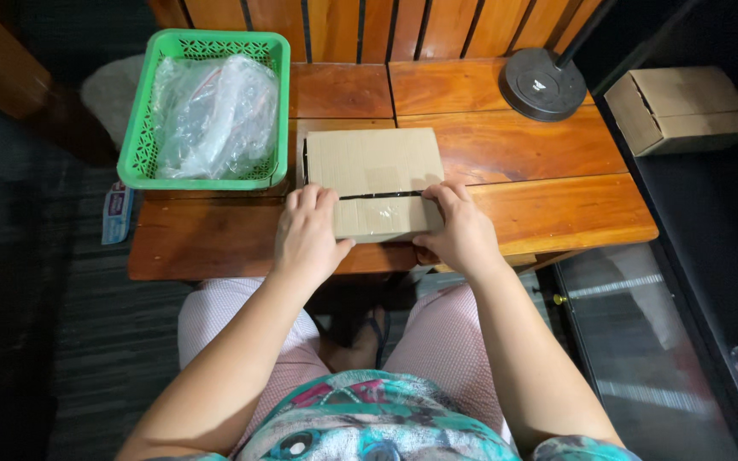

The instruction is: The person unpacks a cardboard box containing small clear glasses and places them one by one on a wooden table. The person also handles plastic zip bags and stacks them on a nearby shelf.

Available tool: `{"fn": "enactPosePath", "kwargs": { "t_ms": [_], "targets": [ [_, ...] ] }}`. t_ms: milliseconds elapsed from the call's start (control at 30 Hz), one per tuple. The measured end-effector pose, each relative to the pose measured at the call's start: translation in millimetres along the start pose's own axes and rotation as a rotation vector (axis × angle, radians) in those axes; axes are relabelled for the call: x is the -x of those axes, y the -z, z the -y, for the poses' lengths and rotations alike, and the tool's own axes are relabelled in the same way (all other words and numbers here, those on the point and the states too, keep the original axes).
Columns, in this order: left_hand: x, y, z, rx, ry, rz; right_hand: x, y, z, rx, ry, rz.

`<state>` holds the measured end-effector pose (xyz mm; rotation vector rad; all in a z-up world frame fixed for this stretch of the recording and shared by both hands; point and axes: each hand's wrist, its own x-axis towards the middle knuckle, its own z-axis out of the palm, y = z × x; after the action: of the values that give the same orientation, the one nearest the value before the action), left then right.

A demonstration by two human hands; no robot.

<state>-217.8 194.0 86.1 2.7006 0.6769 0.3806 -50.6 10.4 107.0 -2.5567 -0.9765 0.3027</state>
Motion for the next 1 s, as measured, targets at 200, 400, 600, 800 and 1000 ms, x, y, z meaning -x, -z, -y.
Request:
{"fn": "enactPosePath", "kwargs": {
  "t_ms": [200, 400, 600, 800, 1000],
  "targets": [
    [18.8, 0.0, 4.1, 0.021, -0.007, 0.013, 20.1, -0.8, 4.8, 0.004, 0.000, -0.020],
    [32.5, -2.7, 3.7, 0.047, 0.006, 0.005, 36.3, -1.1, 10.6, 0.013, -0.001, -0.033],
    [32.1, -3.3, 4.0, -0.011, 0.017, -0.011, 36.8, -7.2, 6.8, -0.009, 0.006, -0.061],
    [32.3, 20.8, -21.3, 0.063, -0.034, -0.010, 41.0, -5.6, 7.6, -0.043, 0.004, -0.085],
    [-29.1, 20.8, -24.3, 0.094, -0.069, -0.090, 38.5, -7.7, 3.0, -0.041, -0.008, -0.071]
  ]
}}
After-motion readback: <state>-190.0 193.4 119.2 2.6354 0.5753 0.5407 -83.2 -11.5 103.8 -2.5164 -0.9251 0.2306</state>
